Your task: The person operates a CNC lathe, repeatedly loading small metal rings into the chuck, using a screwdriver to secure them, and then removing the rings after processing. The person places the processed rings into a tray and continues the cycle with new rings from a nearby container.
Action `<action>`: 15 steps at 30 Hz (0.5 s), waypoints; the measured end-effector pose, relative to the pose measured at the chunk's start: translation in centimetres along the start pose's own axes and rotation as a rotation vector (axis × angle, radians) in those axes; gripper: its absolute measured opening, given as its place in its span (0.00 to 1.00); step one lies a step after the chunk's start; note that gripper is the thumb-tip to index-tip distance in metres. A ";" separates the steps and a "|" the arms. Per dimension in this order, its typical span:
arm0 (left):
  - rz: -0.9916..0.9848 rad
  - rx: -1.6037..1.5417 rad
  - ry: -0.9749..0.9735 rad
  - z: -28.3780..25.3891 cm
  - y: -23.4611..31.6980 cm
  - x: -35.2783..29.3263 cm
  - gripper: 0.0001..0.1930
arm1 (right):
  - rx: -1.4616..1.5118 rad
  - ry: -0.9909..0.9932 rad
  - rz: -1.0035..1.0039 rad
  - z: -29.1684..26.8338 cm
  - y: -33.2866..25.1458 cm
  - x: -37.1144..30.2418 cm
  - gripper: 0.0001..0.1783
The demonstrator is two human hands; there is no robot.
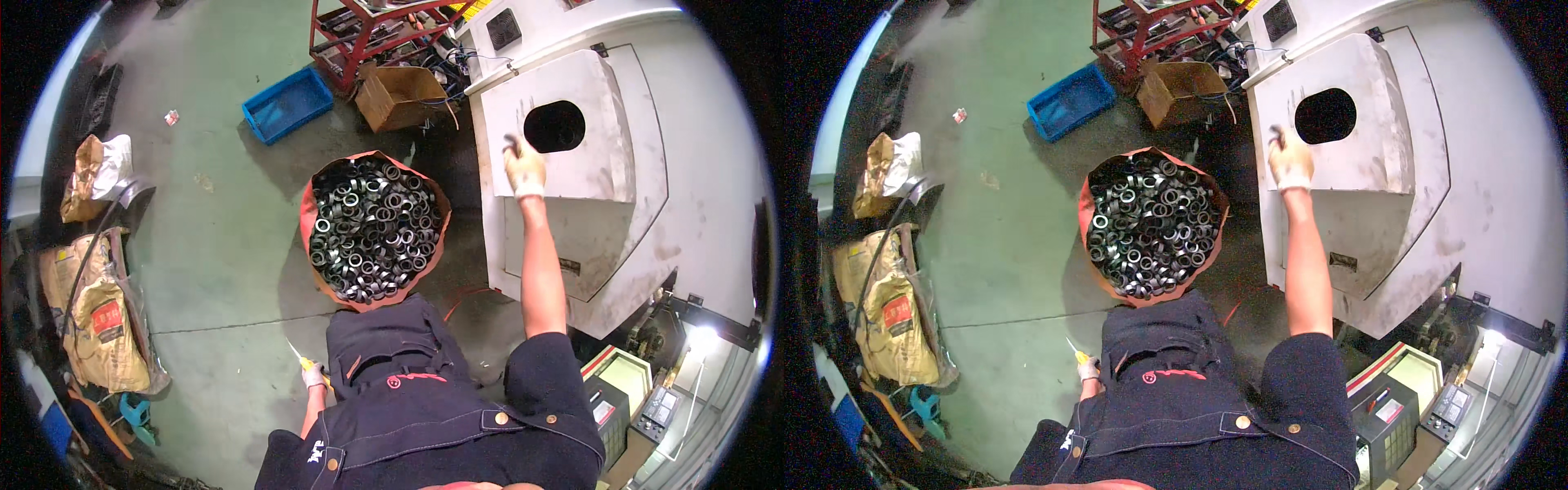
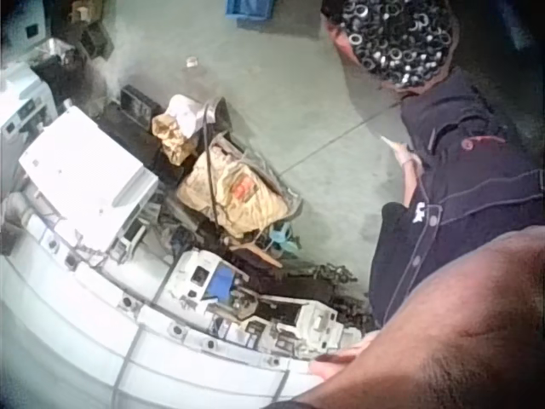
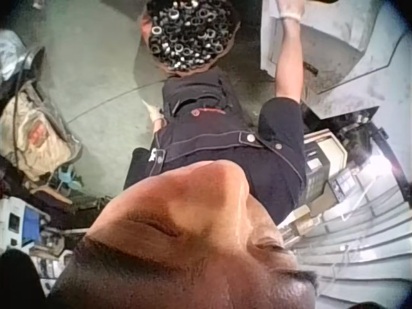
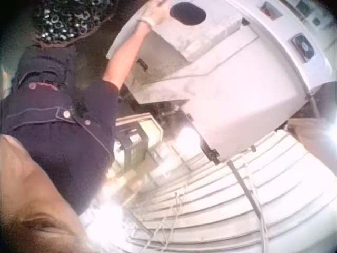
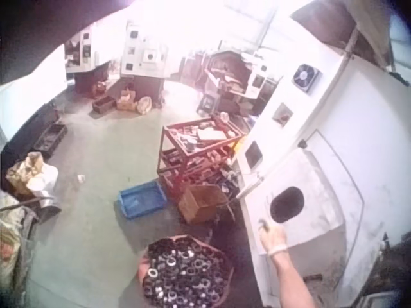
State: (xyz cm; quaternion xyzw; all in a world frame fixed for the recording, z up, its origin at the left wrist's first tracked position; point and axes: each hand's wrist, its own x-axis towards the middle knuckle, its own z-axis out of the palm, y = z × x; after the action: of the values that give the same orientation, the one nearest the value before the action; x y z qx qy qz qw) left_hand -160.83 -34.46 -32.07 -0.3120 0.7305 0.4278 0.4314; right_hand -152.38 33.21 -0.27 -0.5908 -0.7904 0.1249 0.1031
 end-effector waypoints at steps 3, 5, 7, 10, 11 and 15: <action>0.044 0.030 -0.015 1.0 1.7 -0.8 0.16 | 0.357 -0.154 0.051 3.5 3.4 -6.4 0.16; 0.274 0.104 -0.103 0.8 0.3 0.5 0.19 | 0.607 -0.275 0.193 3.7 2.8 -11.6 0.17; 0.358 0.334 -0.220 -1.0 -1.8 3.6 0.21 | 0.708 -0.387 0.348 4.5 5.7 -16.4 0.16; 0.474 0.681 -0.194 0.5 -2.0 3.4 0.19 | 0.706 -0.527 0.421 5.5 10.8 -23.4 0.16; 0.436 0.647 -0.215 0.9 -1.7 2.7 0.17 | 0.725 -0.531 0.448 6.1 13.6 -26.0 0.17; 0.437 0.599 -0.319 3.2 -0.4 -0.2 0.12 | 0.561 -0.370 0.398 8.2 27.6 -37.7 0.16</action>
State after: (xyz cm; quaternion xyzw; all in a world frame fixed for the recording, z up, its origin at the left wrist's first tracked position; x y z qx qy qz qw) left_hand -159.25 -31.80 -32.92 0.0604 0.7958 0.3206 0.5101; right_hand -119.25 3.89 -17.43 -0.6489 -0.6006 0.4583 0.0903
